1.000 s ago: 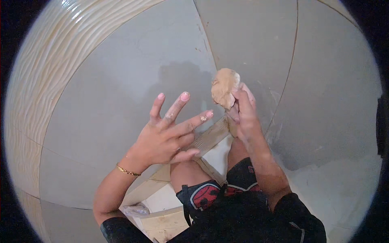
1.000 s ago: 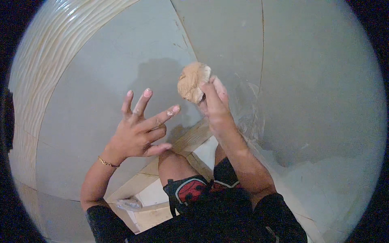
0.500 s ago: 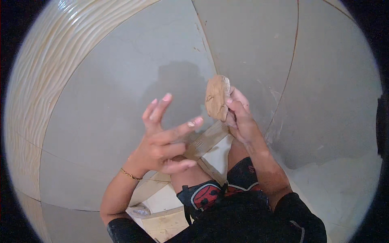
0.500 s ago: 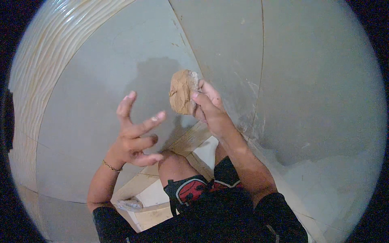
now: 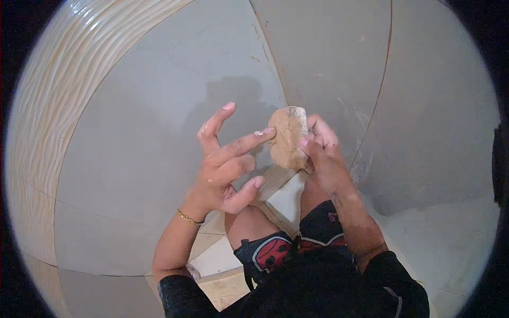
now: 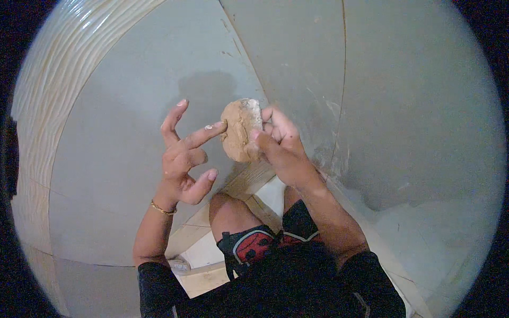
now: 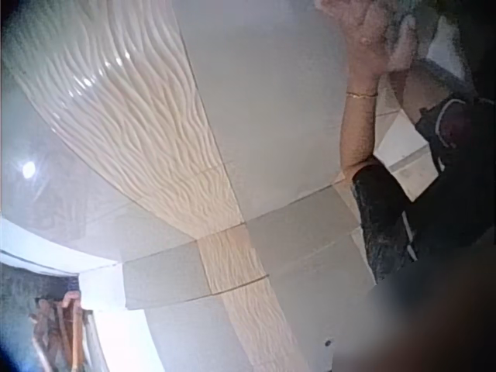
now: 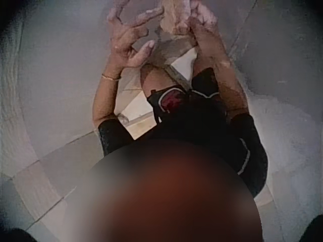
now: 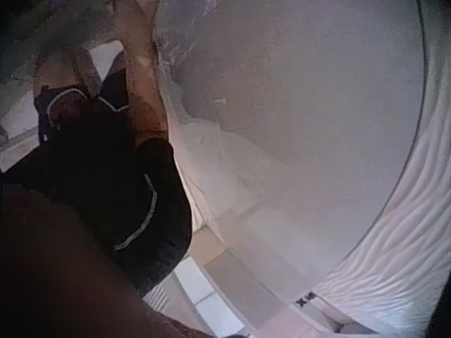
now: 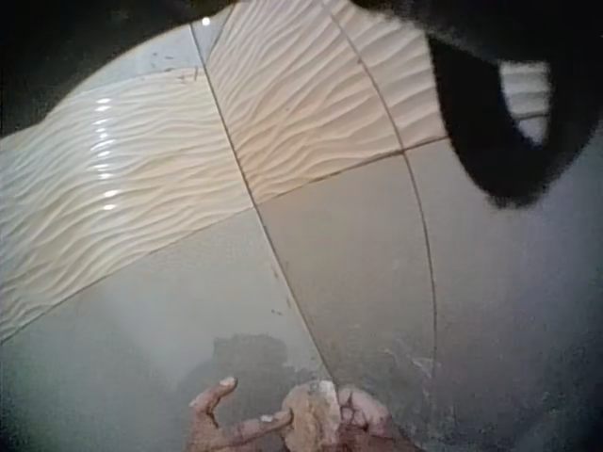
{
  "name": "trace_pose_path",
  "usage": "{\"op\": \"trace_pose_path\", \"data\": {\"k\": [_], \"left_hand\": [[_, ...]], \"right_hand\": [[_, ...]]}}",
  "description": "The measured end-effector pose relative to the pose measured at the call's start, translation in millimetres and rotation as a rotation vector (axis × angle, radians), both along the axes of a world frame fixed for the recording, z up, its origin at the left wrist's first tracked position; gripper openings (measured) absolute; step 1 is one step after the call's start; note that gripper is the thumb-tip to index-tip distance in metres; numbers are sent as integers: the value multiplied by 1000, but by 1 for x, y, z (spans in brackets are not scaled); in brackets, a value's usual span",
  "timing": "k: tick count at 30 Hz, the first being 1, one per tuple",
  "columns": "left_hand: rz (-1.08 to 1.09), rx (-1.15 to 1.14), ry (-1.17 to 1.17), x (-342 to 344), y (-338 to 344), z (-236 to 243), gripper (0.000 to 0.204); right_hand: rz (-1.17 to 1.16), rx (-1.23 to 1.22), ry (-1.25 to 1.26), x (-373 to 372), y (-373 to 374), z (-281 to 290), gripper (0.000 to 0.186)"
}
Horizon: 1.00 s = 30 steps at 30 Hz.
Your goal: Apply grout or filler to the corners of wall tiles using fingers and a small sponge.
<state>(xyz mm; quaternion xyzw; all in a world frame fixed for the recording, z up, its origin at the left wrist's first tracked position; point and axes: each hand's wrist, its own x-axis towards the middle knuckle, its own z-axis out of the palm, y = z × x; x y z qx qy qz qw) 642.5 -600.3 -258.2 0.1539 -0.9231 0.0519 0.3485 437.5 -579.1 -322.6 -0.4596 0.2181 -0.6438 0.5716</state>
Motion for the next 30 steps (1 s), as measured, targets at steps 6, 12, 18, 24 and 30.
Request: {"op": "trace_pose_path", "data": {"k": [6,12,18,24,30], "left_hand": [[-49,134,104,-5,-3,-17,16],[-339,644,249,-13,-11,-31,24],[-14,407,512,-58,-61,21,35],[454,-565,200,-89,-144,63,63],[584,-691,113,-94,-166,68,69]], "right_hand": [[-55,96,-5,0,-3,-11,13],[-122,225,-78,-3,-17,-48,13],[-11,262,152,13,-19,-194,16],[-79,282,339,42,-11,-289,23],[-188,205,644,25,-8,-253,29]]}}
